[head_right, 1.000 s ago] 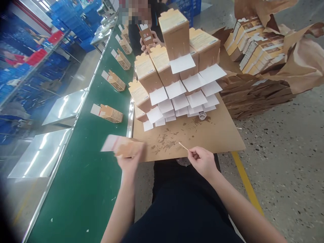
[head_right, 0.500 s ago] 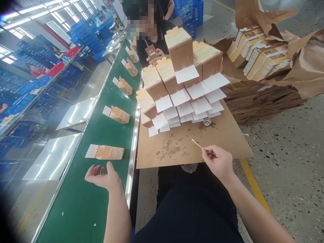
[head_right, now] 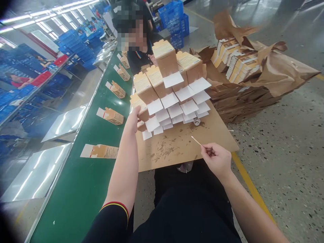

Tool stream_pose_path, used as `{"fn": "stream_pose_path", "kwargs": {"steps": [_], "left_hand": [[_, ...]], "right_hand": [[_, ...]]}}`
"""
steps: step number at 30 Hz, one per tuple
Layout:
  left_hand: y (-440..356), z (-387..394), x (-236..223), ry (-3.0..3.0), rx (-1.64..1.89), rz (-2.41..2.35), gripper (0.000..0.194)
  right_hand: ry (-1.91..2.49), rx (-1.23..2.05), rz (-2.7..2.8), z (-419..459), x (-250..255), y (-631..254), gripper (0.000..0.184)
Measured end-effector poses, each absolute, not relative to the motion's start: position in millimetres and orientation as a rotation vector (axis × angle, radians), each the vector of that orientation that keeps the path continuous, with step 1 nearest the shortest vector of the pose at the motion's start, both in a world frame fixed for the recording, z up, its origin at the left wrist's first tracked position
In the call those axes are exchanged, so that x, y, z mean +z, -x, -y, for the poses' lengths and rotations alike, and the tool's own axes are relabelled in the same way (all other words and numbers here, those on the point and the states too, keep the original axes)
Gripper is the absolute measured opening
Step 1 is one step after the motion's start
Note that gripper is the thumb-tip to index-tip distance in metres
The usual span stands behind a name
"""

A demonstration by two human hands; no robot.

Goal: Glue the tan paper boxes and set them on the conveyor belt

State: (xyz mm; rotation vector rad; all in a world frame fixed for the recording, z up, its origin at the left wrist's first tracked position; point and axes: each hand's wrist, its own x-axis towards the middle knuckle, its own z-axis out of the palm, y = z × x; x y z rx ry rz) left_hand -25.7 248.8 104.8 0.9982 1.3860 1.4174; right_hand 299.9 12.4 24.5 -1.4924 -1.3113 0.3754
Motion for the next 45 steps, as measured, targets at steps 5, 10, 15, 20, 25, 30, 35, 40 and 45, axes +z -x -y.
{"fn": "stream_pose_path", "kwargs": {"steps": [5,10,15,20,25,30,35,40,45], "left_hand": [[27,-235,119,-0.847,1.430,-1.381,0.037],[46,-169,128,-0.904,1.626,-1.200,0.050],[53,-78,84,-0.927,1.498,-1.194,0.074],[46,-38,25,-0.931,1.380,-1.343,0.086],[44,-37,9,-1.016,1.309,-1.389,0.090],[43,-39,6,-0.939,1.271,-1.411,0.083],[41,-39,8,-0.938,1.302,-1.419,0.084],[40,-36,11,-0.975,1.306,-1.449,0.080],[39,-38,9,-0.964,1.297,-1.451,0.082]], "right_hand": [[1.578,0.327,1.290,-31,31,-324,0.024],[1.707,0.349,1.540,-87,42,-348,0.023],[1.692,0.354,1.772,-133,39,-358,0.033],[1.644,0.304,1.862,-154,32,-364,0.047],[1.673,0.301,1.837,-145,42,-372,0.042],[1.613,0.412,1.685,-84,44,-335,0.020],[1.256,0.727,1.822,-20,15,-245,0.019],[1.170,0.700,1.955,-4,-10,-199,0.024],[1.089,0.648,2.026,-6,-18,-196,0.026]]}}
